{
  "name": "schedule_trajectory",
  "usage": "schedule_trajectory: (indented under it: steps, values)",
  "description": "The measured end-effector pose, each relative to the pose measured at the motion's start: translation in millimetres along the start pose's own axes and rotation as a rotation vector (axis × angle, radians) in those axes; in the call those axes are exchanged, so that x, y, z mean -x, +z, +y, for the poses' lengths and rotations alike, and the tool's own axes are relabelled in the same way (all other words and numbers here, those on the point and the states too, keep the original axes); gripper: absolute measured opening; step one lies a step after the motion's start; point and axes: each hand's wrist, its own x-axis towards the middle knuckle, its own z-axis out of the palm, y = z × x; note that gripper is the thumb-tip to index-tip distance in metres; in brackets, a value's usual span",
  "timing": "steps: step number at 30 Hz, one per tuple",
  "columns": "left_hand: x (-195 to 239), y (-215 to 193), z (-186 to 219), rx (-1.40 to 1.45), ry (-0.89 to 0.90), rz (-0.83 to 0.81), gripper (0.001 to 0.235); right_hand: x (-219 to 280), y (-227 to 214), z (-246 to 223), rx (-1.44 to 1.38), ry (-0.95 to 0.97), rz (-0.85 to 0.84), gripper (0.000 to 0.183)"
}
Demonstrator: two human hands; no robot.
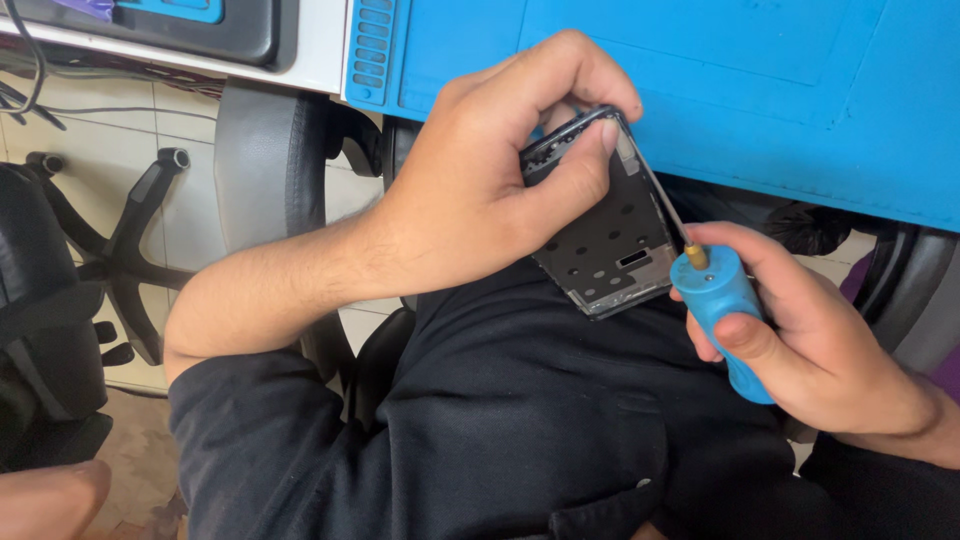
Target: The person uses a blue electric screwdriver to remove screws from a disassembled smartphone frame. The person holds the frame in one hand and operates the screwdriver with the other, working on multiple screw locations around the frame's perimeter.
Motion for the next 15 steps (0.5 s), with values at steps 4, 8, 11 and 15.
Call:
schedule_trajectory:
  steps: [4,8,11,15]
  values:
    - [-0.8,-0.2,0.8,-0.009,0.001,0.008,0.006,-1.1,-0.1,-1.6,-0.011,0.021,0.002,0.071]
    - [-0.4,-1.5,2.3,-0.021,-0.024,-0.010,0.010,0.0,-3.4,0.1,0.000,0.038,-0.012,0.072]
    - [-1.1,-1.4,1.9,-0.020,-0.006,-0.018,0.007,-0.2,-4.3,1.3,0.002,0.014,-0.020,0.072]
    - [0.1,-0.6,1.2,-0.005,-0.011,-0.010,0.010,-0.5,-3.9,0.8,-0.016,0.002,-0.019,0.072]
